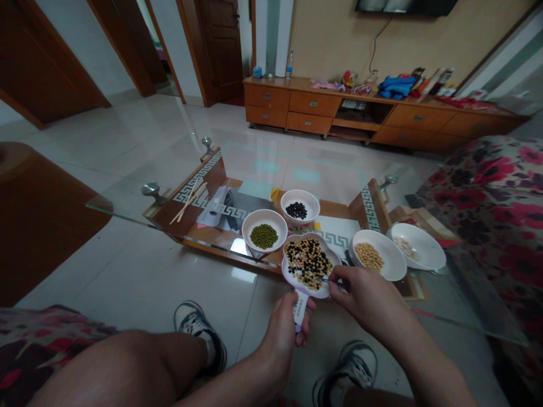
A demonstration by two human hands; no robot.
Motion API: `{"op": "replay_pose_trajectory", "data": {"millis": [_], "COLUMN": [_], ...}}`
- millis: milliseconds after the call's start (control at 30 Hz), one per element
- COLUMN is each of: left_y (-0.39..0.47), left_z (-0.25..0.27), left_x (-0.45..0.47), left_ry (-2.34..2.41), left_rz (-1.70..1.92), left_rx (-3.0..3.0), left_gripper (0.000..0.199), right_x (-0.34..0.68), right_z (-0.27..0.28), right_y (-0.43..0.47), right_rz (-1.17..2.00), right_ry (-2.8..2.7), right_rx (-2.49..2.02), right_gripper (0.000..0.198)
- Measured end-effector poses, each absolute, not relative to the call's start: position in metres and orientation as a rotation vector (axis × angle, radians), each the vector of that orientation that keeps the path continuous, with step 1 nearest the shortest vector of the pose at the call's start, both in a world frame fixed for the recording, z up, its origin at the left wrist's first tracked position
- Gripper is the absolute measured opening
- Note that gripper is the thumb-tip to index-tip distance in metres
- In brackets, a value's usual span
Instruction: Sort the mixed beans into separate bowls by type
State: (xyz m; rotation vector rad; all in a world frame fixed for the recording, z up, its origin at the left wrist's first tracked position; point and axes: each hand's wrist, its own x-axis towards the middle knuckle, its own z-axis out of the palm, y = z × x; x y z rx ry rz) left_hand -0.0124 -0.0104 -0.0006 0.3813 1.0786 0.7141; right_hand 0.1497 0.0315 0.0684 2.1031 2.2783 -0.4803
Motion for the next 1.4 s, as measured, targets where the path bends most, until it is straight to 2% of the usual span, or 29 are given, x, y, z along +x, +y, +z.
{"op": "replay_pose_trajectory", "data": {"millis": [600,800,1033,1400], "left_y": [-0.009,-0.007,-0.008,-0.008], "left_z": [-0.004,-0.004,-0.004,-0.004], "left_x": [-0.012,-0.008,-0.007,-0.008], "left_ry": [1.070,1.076,1.090,1.082], "left_rz": [0.720,0.729,0.728,0.728], "left_rx": [0.376,0.362,0.398,0.359], "left_gripper": [0.044,0.038,0.032,0.035], "right_x": [0.125,0.099,0.078,0.097], "right_z": [0.069,0.064,0.060,0.061], "right_y": [0.041,0.050,0.056,0.048], "right_rz": [-0.422,-0.328,-0.351,-0.353], "right_ry": [2.689,2.850,2.802,2.681], "right_rx": [2.169,2.184,2.206,2.241], "right_gripper": [0.022,0.019,0.019,0.021]}}
